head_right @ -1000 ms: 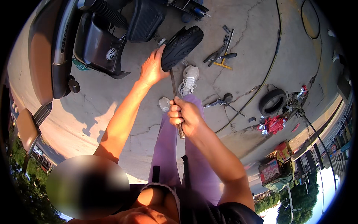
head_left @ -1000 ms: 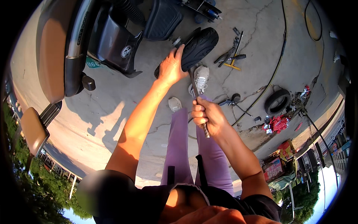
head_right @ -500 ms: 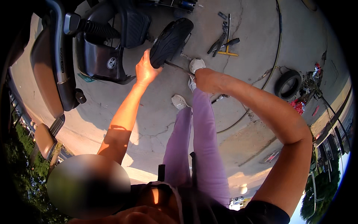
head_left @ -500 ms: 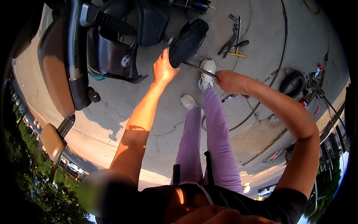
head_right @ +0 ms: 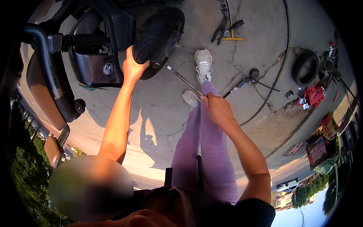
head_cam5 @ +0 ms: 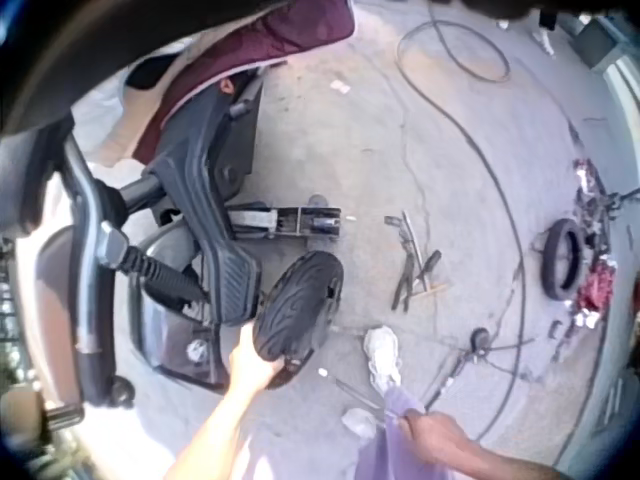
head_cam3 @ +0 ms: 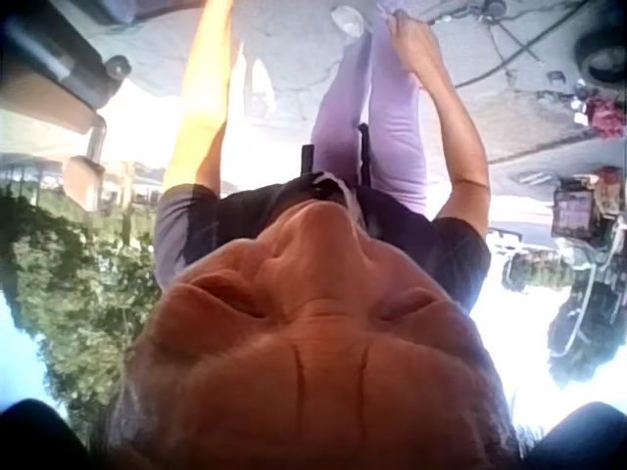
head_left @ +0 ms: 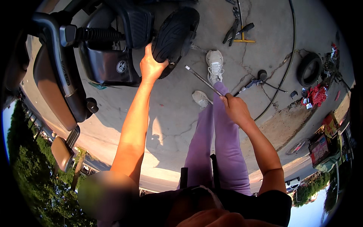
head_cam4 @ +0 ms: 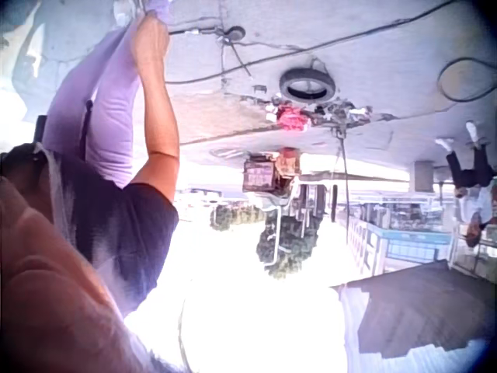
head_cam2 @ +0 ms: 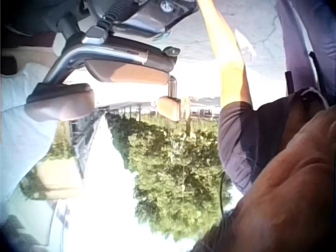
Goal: The person uses a tire iron to pry the tire bead off the rim of a motorcycle wheel. They repeatedly insert the tool between the tire and rim, leveraging it to separate the rubber from the metal. The person then removes the tire from the rim and places it on the ground.
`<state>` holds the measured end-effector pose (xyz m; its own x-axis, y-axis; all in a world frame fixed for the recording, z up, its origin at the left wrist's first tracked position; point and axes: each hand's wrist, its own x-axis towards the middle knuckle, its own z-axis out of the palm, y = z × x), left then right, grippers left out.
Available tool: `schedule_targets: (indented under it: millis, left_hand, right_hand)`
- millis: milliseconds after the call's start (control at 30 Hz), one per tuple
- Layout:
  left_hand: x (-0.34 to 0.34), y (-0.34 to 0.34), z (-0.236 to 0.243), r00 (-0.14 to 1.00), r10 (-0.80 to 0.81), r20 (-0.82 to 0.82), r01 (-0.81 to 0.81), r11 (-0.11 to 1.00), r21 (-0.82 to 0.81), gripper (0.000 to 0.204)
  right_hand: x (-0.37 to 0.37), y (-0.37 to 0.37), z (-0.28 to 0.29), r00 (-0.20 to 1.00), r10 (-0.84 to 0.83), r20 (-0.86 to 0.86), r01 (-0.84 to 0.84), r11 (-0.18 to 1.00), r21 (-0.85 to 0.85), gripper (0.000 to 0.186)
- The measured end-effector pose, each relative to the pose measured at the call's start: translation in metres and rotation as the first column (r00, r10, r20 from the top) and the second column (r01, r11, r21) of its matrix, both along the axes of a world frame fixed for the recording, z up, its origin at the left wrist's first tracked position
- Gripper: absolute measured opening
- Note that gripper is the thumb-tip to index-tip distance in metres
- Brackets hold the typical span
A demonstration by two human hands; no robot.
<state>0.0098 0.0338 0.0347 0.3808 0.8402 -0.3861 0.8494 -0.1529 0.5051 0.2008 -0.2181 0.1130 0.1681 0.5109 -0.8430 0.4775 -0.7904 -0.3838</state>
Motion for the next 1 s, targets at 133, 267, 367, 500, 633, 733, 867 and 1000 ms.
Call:
schedule_targets:
  millis: [133,267,367,500,633,733,867,1000]
  left_hand:
    - [-0.001,-0.004,0.001,1.000,0.000,0.011,0.001,0.999,-0.033,0.076]
    - [-0.005,0.000,-0.006,1.000,-0.016,-0.004,0.016,1.000,-0.006,0.078]
    - [-0.002,0.002,-0.004,1.000,-0.006,-0.026,0.005,0.999,-0.044,0.077]
    - [-0.003,0.003,-0.001,0.999,0.007,-0.037,-0.010,0.996,-0.083,0.077]
    - [-0.010,-0.002,-0.003,1.000,0.004,0.020,-0.003,0.999,-0.043,0.078]
    - [-0.010,-0.004,-0.003,1.000,0.008,0.023,-0.007,0.999,-0.034,0.077]
    - [-0.011,-0.001,-0.003,0.999,0.024,0.027,-0.023,0.999,-0.045,0.076]
    - [-0.015,-0.003,-0.006,0.998,0.053,0.042,-0.050,0.996,-0.077,0.075]
  right_hand:
    - [-0.071,-0.009,-0.089,0.854,-0.447,-0.264,0.499,0.848,0.180,0.045]
    - [-0.110,0.043,-0.133,0.567,-0.673,-0.474,0.781,0.622,0.052,0.049]
    - [-0.144,0.061,-0.163,0.242,-0.715,-0.656,0.914,0.395,-0.093,0.048]
    - [-0.158,0.068,-0.187,0.238,-0.699,-0.674,0.926,0.374,-0.061,0.047]
    - [-0.139,0.054,-0.201,0.355,-0.665,-0.657,0.886,0.464,0.008,0.047]
    - [-0.124,0.052,-0.203,0.442,-0.631,-0.637,0.842,0.537,0.052,0.048]
    - [-0.090,0.052,-0.203,0.668,-0.507,-0.545,0.687,0.702,0.189,0.051]
    - [-0.041,0.043,-0.195,0.850,-0.338,-0.403,0.456,0.856,0.243,0.053]
